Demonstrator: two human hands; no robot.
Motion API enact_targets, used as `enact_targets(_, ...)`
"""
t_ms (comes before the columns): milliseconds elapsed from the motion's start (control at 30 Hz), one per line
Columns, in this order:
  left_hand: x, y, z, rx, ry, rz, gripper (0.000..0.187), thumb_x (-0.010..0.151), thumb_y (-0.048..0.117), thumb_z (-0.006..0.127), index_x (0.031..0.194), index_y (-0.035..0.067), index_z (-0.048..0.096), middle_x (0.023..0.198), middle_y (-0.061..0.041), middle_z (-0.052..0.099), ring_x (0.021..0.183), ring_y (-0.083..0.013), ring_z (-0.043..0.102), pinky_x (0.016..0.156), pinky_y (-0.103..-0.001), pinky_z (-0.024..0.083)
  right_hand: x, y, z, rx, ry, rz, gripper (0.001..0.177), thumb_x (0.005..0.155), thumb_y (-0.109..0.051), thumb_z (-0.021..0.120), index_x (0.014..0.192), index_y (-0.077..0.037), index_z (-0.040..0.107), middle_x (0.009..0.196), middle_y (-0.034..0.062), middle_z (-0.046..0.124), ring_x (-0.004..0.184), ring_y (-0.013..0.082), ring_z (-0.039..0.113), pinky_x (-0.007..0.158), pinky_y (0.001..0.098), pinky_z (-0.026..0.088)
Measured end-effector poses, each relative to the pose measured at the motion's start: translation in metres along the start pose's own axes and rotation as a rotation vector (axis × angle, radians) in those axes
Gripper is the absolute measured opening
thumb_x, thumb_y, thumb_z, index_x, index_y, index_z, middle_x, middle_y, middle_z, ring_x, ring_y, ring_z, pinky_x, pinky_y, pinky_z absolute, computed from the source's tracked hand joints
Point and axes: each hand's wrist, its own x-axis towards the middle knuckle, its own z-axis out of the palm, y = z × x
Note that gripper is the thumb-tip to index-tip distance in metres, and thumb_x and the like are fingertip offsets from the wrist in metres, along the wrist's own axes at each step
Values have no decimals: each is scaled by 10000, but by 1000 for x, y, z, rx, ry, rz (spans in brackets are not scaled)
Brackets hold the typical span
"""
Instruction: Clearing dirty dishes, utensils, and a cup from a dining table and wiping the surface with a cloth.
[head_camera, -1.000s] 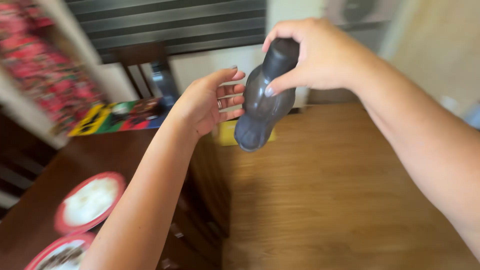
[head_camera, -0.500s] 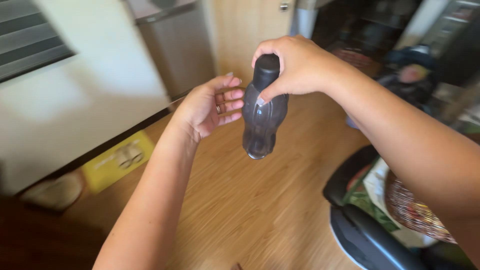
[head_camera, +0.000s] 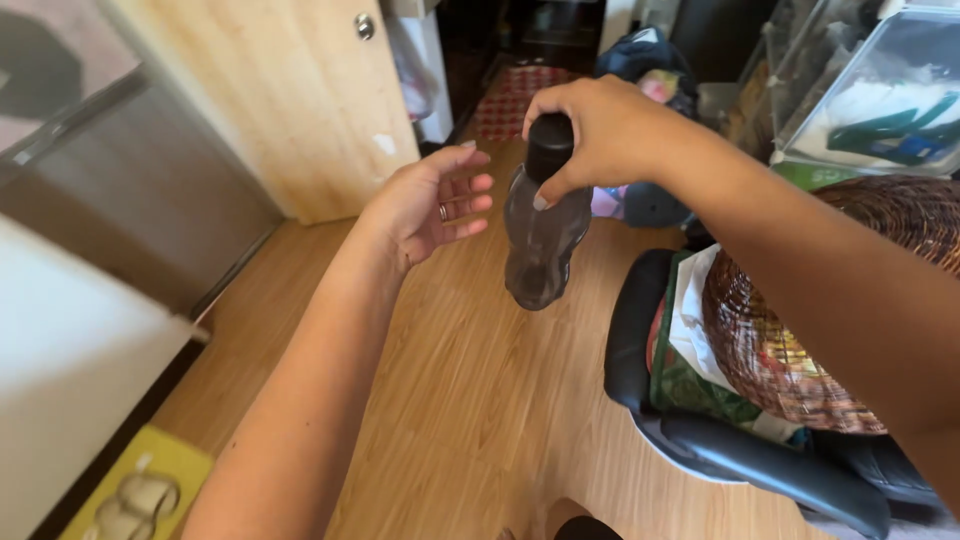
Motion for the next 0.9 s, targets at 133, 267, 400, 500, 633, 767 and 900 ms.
enact_targets(133,76,18,-7,4,-74,-32,303,926,373,667,1087,118,697,917,-18,695,824,-169,673,727,-367,602,47,28,3,-12,31,57,711,491,-329,980,1110,-110,707,960,114,759,884,300,734,777,417,564)
enact_targets(267,161,35,-17,14,-118,-46,295,923,375,668,1079,128,703,909,-12,692,820,-173,673,726,-370,596,100,76,11,27,0,85,736,502,-342,979,1138,-117,686,940,118,752,868,284,741,773,401,569)
enact_targets(400,249,54,-27,12,-130,-71,279,930,376,656,1074,141,698,912,-3,693,835,-160,675,742,-369,594,162,138,19,55,-74,133,741,496,-343,979,1143,-141,681,921,93,753,861,266,738,775,389,566)
enact_targets(500,310,78,-34,0,-119,-65,271,936,376,652,1066,142,698,910,-4,697,834,-159,672,741,-371,588,215,175,13,66,-96,113,731,495,-359,982,1131,-153,685,925,72,748,862,250,735,771,383,565)
enact_targets(633,385,103,-43,-19,-89,-79,255,934,363,647,1045,141,705,915,-2,709,841,-159,679,744,-367,589,281,209,3,-11,-159,239,724,509,-356,970,1155,-200,681,863,103,745,836,260,735,758,412,562)
enact_targets(767,472,129,-56,-16,-128,-65,235,939,368,653,1027,154,694,903,3,701,835,-163,675,736,-364,584,357,274,13,44,-97,162,686,494,-332,966,1095,-151,689,889,84,749,832,272,734,739,403,569)
enact_targets(900,579,162,-74,12,-118,-108,236,931,375,648,1017,161,694,899,17,710,837,-155,680,756,-374,588,441,340,29,63,-37,102,683,475,-341,971,1070,-140,703,899,99,741,855,292,722,754,415,559)
